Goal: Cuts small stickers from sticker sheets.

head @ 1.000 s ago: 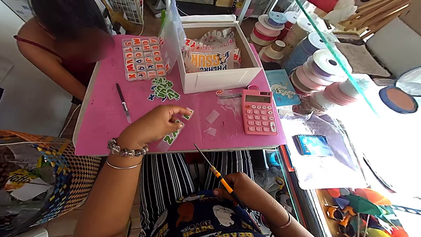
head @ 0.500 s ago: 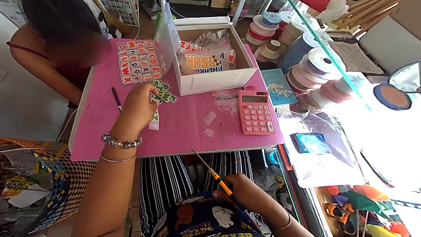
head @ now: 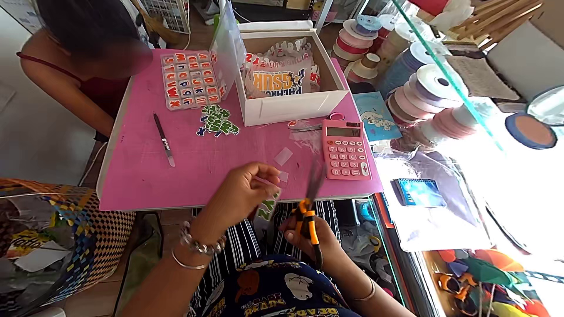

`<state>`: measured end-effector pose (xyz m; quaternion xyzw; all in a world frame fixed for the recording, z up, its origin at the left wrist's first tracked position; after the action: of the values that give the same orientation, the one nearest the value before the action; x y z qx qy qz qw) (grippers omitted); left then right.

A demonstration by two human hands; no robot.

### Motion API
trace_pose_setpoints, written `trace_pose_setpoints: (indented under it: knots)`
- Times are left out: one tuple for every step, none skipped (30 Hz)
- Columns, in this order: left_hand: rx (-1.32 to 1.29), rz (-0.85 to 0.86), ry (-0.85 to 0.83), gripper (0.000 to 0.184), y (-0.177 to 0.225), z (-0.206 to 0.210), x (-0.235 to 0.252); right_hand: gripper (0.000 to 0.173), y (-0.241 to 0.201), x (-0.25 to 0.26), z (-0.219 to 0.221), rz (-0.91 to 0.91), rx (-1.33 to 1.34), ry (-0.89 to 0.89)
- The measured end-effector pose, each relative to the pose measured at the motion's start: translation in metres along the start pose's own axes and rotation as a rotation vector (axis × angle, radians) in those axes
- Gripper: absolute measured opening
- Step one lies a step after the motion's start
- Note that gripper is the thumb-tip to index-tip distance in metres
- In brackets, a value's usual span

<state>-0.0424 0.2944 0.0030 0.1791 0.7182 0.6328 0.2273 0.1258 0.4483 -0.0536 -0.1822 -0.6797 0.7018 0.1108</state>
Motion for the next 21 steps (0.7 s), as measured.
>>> trace_pose_setpoints:
  knots:
    - [-0.039,0.018,0.013,0.026,-0.003,0.010,-0.008,0.019,-0.001,0.001,0.007,-0.083,0.099,0.044]
    - [-0.073,0.037,0.034,0.026,-0.006,0.018,-0.014,0.015,-0.003,0.004,0.013,-0.138,0.154,0.099]
    - [-0.105,0.061,0.059,0.027,-0.008,0.024,-0.020,0.015,-0.005,0.006,0.018,-0.162,0.181,0.165]
    - [-0.146,0.082,0.084,0.027,-0.010,0.028,-0.025,0.015,-0.008,0.008,0.022,-0.170,0.184,0.214]
    - [-0.198,0.102,0.104,0.029,-0.012,0.031,-0.029,0.017,-0.011,0.010,0.023,-0.174,0.185,0.244]
    - [-0.250,0.120,0.117,0.033,-0.015,0.033,-0.031,0.017,-0.012,0.012,0.024,-0.176,0.192,0.271]
    - [-0.292,0.130,0.116,0.039,-0.017,0.034,-0.034,0.017,-0.013,0.014,0.025,-0.183,0.197,0.295]
    - [-0.313,0.134,0.110,0.043,-0.018,0.034,-0.037,0.018,-0.013,0.015,0.026,-0.185,0.198,0.316]
    - [-0.307,0.141,0.109,0.043,-0.019,0.033,-0.039,0.017,-0.014,0.016,0.026,-0.177,0.196,0.321]
    - [-0.276,0.147,0.109,0.039,-0.021,0.032,-0.040,0.015,-0.014,0.016,0.025,-0.156,0.181,0.296]
    - [-0.233,0.149,0.107,0.032,-0.021,0.028,-0.038,0.012,-0.013,0.016,0.023,-0.126,0.156,0.239]
    - [-0.185,0.149,0.103,0.026,-0.022,0.022,-0.035,0.010,-0.011,0.015,0.019,-0.086,0.125,0.149]
    - [-0.145,0.145,0.108,0.021,-0.021,0.016,-0.031,0.014,-0.009,0.014,0.012,-0.040,0.077,0.038]
    - [-0.121,0.138,0.121,0.020,-0.020,0.009,-0.027,0.022,-0.008,0.013,0.004,0.016,0.011,-0.071]
    - [-0.112,0.128,0.143,0.022,-0.019,0.002,-0.024,0.031,-0.007,0.011,-0.005,0.079,-0.078,-0.164]
    - [-0.101,0.120,0.169,0.029,-0.016,-0.004,-0.022,0.038,-0.007,0.009,-0.012,0.149,-0.188,-0.238]
    - [-0.086,0.111,0.186,0.037,-0.014,-0.010,-0.020,0.044,-0.007,0.006,-0.019,0.222,-0.298,-0.293]
    - [-0.078,0.109,0.194,0.041,-0.012,-0.015,-0.019,0.047,-0.005,0.004,-0.024,0.277,-0.386,-0.338]
    - [-0.074,0.118,0.201,0.036,-0.011,-0.019,-0.018,0.048,-0.002,0.001,-0.028,0.317,-0.449,-0.367]
    - [-0.055,0.138,0.208,0.025,-0.011,-0.021,-0.018,0.048,0.001,-0.001,-0.031,0.343,-0.490,-0.383]
    - [-0.023,0.161,0.204,0.014,-0.011,-0.023,-0.017,0.047,0.003,-0.003,-0.034,0.356,-0.522,-0.393]
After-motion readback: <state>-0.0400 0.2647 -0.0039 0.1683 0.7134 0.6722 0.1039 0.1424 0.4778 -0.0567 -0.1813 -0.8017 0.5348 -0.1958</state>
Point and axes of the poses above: each hand's wrist, its own x-axis towards the middle knuckle, its own z-axis out of the palm, y = z × x, the point moved 1 cm from there along x, towards the middle knuckle, and after that the axes turned 14 degrees about y, right-handed, at the moved point
